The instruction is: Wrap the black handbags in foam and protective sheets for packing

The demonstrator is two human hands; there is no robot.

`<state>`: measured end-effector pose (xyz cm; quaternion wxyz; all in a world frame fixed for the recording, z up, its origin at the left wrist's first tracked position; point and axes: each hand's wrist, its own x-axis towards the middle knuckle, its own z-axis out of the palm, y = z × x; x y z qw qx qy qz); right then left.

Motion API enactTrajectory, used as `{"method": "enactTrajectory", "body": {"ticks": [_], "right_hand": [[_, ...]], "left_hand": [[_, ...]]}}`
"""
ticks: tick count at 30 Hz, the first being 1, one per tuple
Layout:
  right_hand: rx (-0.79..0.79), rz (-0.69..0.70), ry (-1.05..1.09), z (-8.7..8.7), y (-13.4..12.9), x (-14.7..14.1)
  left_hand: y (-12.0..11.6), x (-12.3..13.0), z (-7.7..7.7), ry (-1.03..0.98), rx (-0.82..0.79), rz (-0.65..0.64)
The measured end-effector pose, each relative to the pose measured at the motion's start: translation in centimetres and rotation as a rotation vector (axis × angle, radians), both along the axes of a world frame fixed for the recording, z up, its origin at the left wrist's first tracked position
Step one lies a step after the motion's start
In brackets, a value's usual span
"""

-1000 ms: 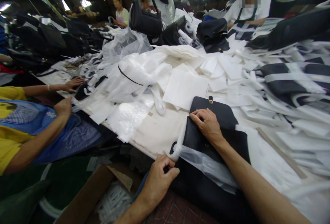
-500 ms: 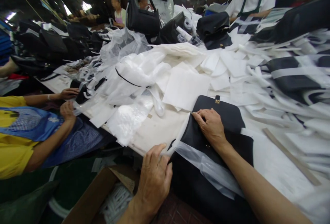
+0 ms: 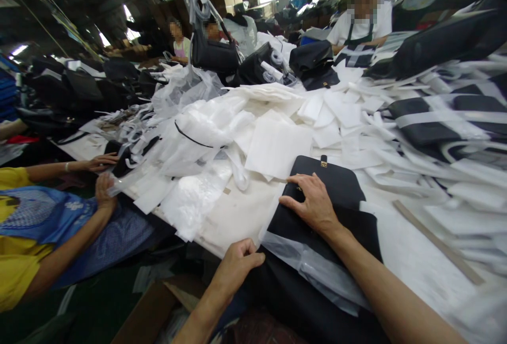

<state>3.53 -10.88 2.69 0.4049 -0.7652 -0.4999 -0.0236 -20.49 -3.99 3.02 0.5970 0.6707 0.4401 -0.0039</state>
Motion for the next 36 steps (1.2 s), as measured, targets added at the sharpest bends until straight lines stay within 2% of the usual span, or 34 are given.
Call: {"method": "enactTrajectory", "body": {"ticks": [2,5,8,11,13,16,18,20,22,24,26,28,30,33,35,36], "right_hand": [[-0.022,0.030,-0.045,-0.1,0.0,-0.2],[-0.015,-0.008,-0.032,-0.1,0.0,-0.3],[0.000,-0.027,-0.005,0.0,0.1,-0.2],[-0.005,-0.026,0.025,0.1,0.1,-0.2],[-0.002,-0.032,0.048,0.2,0.1,-0.1],[0.043,-0.083,0.072,0.3,0.0,-0.1],[0.076,-0.127,0.056,0.5,0.1,-0.1],[0.072,-0.138,0.026,0.6,0.2,-0.2],[0.053,-0.128,0.019,0.6,0.3,-0.3],[0.055,-0.125,0.056,0.5,0.3,-0.2],[0.101,-0.124,0.138,0.2,0.1,0.0],[0.179,-0.122,0.272,0.0,-0.1,0.4],[0.278,-0.173,0.481,0.0,-0.3,1.0],[0.530,-0.352,0.847,0.6,-0.6,2.0],[0.697,-0.418,0.987,1.5,-0.9,2.8],[0.732,-0.419,0.995,2.0,-1.0,3.3]], "left_hand": [[-0.4,0.0,0.6,0.076,0.158,-0.067],[-1.1,-0.5,1.9,0.141,0.501,-0.096],[-1.2,-0.5,3.6,0.033,0.850,-0.142],[-0.4,2.2,4.6,-0.134,1.106,-0.229],[0.2,5.3,3.9,-0.171,1.093,-0.265],[0.9,9.5,0.9,-0.149,0.917,-0.319],[1.4,10.7,-1.2,-0.160,0.866,-0.330],[1.9,10.7,-2.2,-0.207,0.880,-0.366],[2.1,10.5,-1.8,-0.271,1.008,-0.401],[1.9,10.6,-0.4,-0.306,1.198,-0.442],[1.2,11.3,1.1,-0.315,1.315,-0.570],[0.5,12.3,1.9,-0.309,1.288,-0.749],[0.1,12.9,1.7,-0.274,1.226,-0.844],[0.1,13.0,0.5,-0.225,1.212,-0.868],[0.2,12.8,-0.1,-0.250,1.233,-0.899],[0.2,12.7,-0.3,-0.272,1.242,-0.915]]}}
